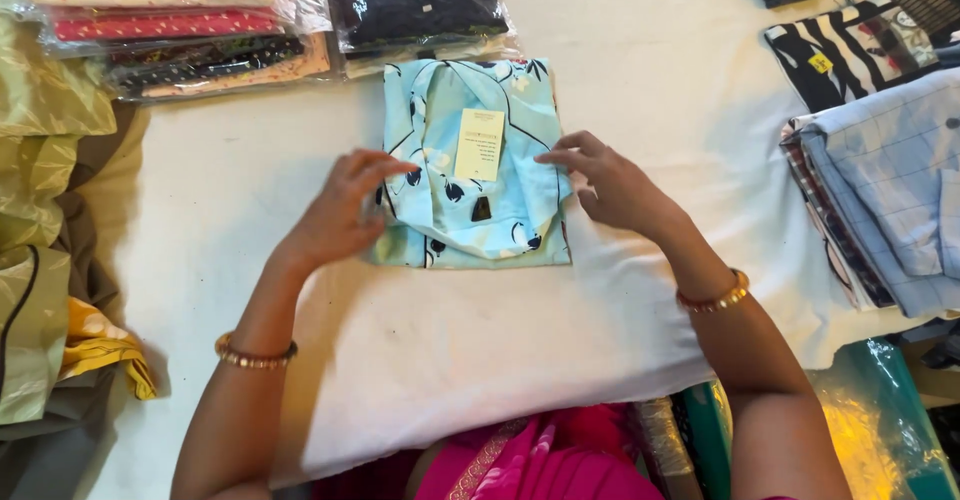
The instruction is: The person folds a black t-shirt and places it into a clear plastic bag, then sets it aside. They then unfold a light blue floral shirt, fold it neatly, and place it into another clear plastic bag.
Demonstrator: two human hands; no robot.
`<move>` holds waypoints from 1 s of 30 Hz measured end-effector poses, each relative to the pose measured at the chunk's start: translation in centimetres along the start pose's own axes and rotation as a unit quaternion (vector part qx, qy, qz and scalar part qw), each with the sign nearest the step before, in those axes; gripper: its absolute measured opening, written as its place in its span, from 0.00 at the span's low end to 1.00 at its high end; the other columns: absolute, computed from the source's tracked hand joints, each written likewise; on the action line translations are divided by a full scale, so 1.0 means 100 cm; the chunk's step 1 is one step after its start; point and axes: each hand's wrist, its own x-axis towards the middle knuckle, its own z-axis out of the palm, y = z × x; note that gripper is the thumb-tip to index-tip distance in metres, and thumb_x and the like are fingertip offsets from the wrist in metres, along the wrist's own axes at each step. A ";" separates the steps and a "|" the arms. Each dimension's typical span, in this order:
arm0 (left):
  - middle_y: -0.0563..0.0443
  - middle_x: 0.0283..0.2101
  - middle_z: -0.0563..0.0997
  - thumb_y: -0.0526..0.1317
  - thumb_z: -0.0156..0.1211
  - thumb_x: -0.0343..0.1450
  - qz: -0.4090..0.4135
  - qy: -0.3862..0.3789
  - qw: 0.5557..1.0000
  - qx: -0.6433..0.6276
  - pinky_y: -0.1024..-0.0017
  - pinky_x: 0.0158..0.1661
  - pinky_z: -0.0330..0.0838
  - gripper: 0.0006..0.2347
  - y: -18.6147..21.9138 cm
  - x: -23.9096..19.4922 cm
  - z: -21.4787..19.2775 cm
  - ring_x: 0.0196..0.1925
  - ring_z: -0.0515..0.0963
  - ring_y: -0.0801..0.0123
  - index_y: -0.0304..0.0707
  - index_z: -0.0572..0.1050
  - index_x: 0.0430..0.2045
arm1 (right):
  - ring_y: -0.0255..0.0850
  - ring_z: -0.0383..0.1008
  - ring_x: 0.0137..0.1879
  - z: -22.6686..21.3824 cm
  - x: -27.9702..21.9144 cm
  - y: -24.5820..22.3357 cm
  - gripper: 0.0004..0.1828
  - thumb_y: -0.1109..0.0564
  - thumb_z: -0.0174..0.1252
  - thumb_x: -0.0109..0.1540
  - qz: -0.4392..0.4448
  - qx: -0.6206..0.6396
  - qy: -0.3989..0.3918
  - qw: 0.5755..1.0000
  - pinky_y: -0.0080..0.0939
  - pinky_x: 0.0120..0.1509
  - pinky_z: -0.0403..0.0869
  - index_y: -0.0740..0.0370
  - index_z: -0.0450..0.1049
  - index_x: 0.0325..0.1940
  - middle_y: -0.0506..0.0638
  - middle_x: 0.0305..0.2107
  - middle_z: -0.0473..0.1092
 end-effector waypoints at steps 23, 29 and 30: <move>0.51 0.74 0.62 0.22 0.52 0.65 0.117 -0.124 0.978 0.117 0.51 0.71 0.47 0.32 0.039 -0.030 0.024 0.78 0.52 0.55 0.55 0.71 0.64 | 0.46 0.74 0.45 0.023 -0.038 -0.026 0.12 0.63 0.64 0.53 -0.141 -0.211 0.164 0.953 0.44 0.47 0.76 0.58 0.82 0.41 0.48 0.39 0.77; 0.44 0.73 0.62 0.30 0.61 0.64 0.161 -0.113 0.980 -0.025 0.50 0.70 0.49 0.30 0.011 -0.047 0.013 0.76 0.53 0.52 0.44 0.68 0.66 | 0.47 0.74 0.47 0.021 -0.057 -0.023 0.18 0.67 0.59 0.54 -0.133 -0.158 0.141 0.968 0.44 0.50 0.76 0.58 0.81 0.46 0.49 0.44 0.77; 0.44 0.73 0.62 0.30 0.61 0.64 0.158 -0.113 0.981 -0.024 0.50 0.70 0.49 0.30 0.001 -0.044 0.015 0.76 0.53 0.52 0.44 0.68 0.66 | 0.47 0.74 0.47 0.022 -0.057 -0.022 0.18 0.67 0.59 0.54 -0.135 -0.155 0.139 0.969 0.44 0.50 0.76 0.58 0.81 0.46 0.49 0.44 0.77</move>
